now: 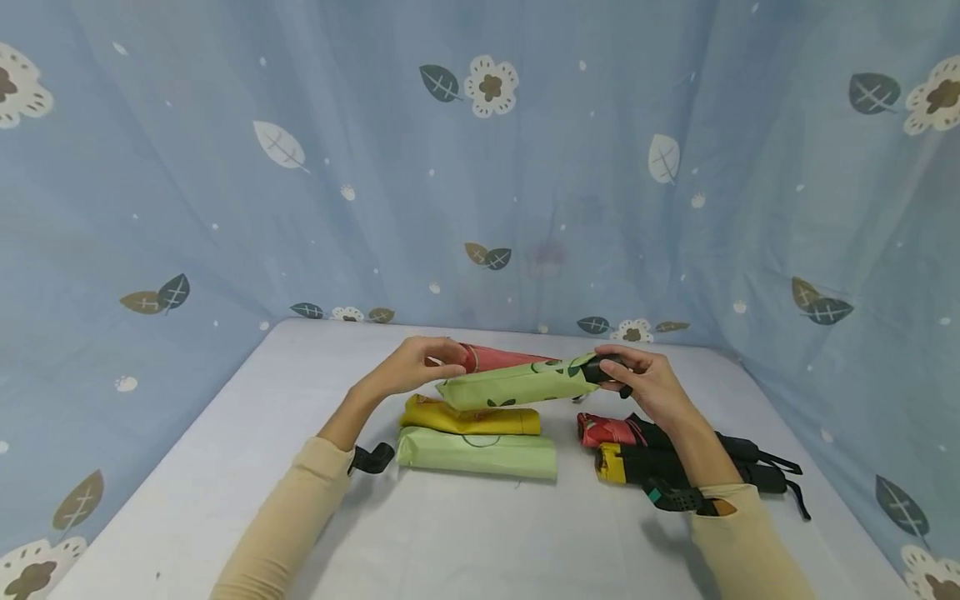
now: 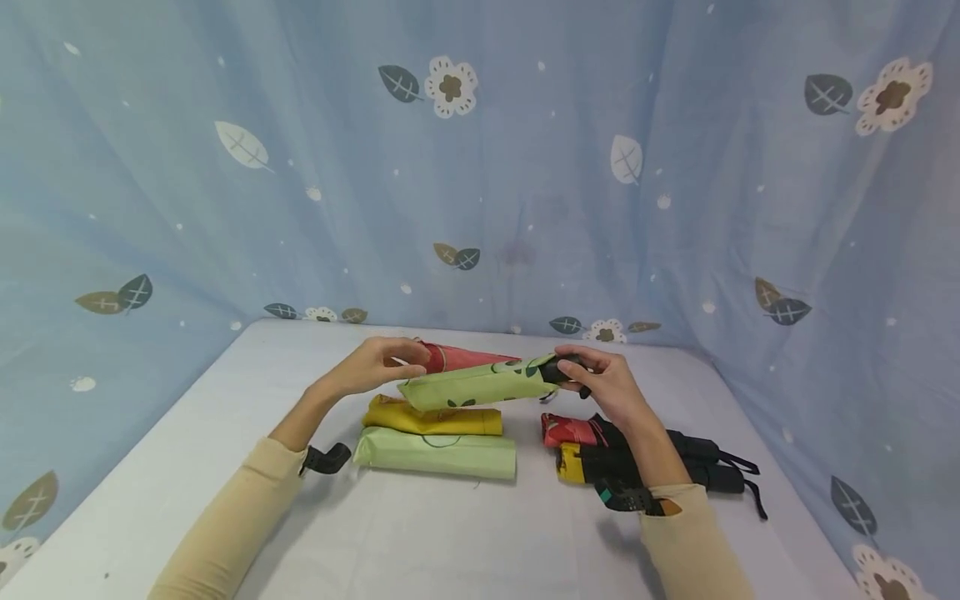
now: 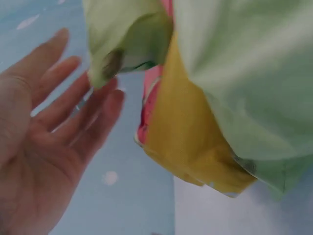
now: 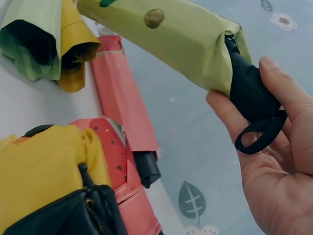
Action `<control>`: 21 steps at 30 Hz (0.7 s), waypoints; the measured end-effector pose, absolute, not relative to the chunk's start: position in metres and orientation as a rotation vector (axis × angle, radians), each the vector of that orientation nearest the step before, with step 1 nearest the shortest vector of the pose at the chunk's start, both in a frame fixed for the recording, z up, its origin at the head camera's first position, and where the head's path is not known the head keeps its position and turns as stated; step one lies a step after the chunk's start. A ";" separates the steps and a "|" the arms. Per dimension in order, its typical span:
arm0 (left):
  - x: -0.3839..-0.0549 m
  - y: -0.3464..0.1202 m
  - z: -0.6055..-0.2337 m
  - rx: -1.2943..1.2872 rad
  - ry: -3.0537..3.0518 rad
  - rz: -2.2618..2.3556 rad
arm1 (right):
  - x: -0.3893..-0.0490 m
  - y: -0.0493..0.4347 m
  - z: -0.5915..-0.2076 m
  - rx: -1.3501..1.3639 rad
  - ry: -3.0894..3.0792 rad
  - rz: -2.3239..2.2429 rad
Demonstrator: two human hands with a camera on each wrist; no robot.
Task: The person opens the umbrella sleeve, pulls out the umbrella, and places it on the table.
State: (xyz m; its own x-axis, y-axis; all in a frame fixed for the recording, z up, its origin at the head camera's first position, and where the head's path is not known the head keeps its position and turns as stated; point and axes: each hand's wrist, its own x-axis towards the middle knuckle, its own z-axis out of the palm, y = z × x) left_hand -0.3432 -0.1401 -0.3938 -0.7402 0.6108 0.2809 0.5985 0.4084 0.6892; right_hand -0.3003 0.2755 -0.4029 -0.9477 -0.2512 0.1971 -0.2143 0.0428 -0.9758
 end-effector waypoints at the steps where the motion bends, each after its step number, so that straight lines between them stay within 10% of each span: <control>1: -0.343 -0.139 -0.392 1.143 2.623 1.240 | -0.301 0.276 -0.401 -0.506 2.228 -2.128; 21: -0.355 -0.160 -0.395 1.134 2.509 1.614 | -0.300 0.296 -0.405 -0.502 2.041 -2.358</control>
